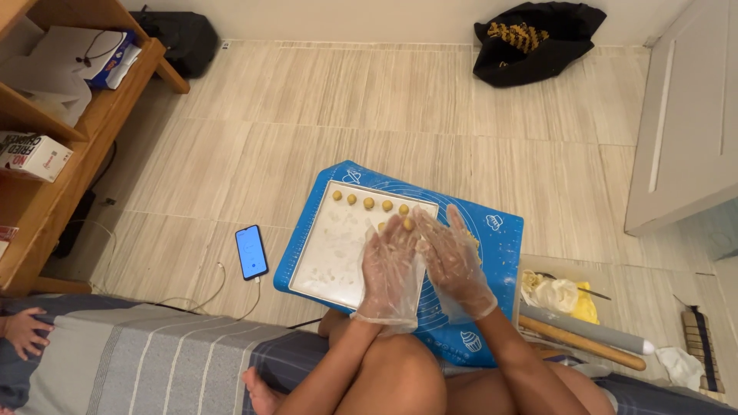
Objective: Shaping cookie dough into small balls and arranging them on a tray.
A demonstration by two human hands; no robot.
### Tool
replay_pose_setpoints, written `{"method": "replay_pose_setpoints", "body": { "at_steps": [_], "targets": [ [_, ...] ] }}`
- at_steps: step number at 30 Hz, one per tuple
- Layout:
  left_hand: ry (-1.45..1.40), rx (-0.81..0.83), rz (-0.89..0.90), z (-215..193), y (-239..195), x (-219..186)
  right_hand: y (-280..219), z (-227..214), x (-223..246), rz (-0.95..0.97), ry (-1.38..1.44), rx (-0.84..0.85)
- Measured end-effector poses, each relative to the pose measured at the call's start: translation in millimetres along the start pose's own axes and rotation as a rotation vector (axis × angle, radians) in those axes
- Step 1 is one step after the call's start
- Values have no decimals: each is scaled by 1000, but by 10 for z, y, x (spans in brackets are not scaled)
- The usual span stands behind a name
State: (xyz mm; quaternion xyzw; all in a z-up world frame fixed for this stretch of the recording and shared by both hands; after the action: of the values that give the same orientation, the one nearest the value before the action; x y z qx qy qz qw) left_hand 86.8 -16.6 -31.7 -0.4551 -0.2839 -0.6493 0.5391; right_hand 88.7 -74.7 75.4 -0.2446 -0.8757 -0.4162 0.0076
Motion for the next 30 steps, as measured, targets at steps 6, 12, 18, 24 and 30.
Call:
{"method": "replay_pose_setpoints", "body": {
  "at_steps": [6, 12, 18, 24, 30],
  "targets": [
    [1297, -264, 460, 161, -63, -567, 58, -137, 86, 23, 341, -100],
    [1367, -183, 754, 691, -156, -1273, -24, -549, -334, 520, 450, -388],
    [1641, -291, 985, 1050, -141, -1634, 30, -552, -371, 552, 437, -291],
    [2500, -300, 1104, 1131, -65, -1398, -31, -451, -458, 635, 431, -255],
    [2563, -183, 1186, 1150, -218, -1105, -22, -482, -478, 657, 480, -261]
  ]
}}
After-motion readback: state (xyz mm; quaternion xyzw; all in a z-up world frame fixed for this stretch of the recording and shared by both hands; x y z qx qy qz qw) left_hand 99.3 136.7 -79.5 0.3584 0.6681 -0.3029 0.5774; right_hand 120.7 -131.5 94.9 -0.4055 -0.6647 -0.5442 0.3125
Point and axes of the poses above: each hand's wrist, its own y-axis towards the middle knuckle, its own z-axis out of the palm, x = y × z, the point moved 9 cm from there along y, towards the middle knuckle, and after that the axes turned 7 degrees about -z, right-handed, at the moved point
